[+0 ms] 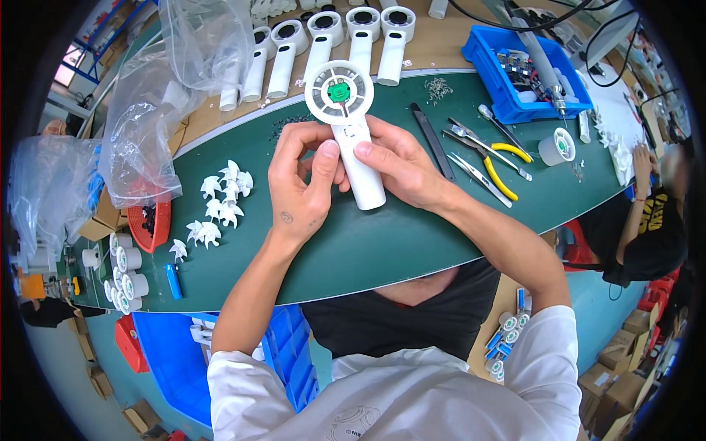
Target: Assembling the internal components, circuitry, and outer casing of handheld portable fans.
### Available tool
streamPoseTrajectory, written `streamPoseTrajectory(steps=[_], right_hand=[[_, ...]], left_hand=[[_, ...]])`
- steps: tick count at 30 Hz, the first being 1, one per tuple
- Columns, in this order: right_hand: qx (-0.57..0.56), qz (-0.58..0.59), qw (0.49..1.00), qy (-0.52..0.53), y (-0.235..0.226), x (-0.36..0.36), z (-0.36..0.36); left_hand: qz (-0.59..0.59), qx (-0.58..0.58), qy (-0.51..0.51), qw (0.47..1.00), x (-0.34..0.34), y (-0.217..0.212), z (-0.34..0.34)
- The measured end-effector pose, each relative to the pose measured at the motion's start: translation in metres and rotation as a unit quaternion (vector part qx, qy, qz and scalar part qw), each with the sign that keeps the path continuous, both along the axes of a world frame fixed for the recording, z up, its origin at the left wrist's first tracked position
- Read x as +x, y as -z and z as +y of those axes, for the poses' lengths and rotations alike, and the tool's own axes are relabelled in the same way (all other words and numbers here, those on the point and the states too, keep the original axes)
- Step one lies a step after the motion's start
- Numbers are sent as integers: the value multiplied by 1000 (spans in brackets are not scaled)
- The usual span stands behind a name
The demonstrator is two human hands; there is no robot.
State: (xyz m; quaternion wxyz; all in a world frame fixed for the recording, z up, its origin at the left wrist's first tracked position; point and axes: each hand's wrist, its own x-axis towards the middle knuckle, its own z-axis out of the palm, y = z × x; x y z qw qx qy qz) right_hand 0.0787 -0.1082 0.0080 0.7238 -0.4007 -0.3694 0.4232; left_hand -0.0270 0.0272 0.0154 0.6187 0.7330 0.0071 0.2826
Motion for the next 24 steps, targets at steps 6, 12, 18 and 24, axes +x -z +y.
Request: streamPoseTrajectory(steps=[6,12,18,24], right_hand=[[-8,12,1000,-2,2,4,0],[20,50,999,-10,1,4,2],[29,175,984,-28,-4,7,1],[27,153,988,15,-6,22,-1]], left_hand=[[-2,30,-13,999,2,1,2],[-3,27,-15,1000,2,2,1],[-11,8,-36,999,0,2,1],[68,77,-151,983,6,-5,24]])
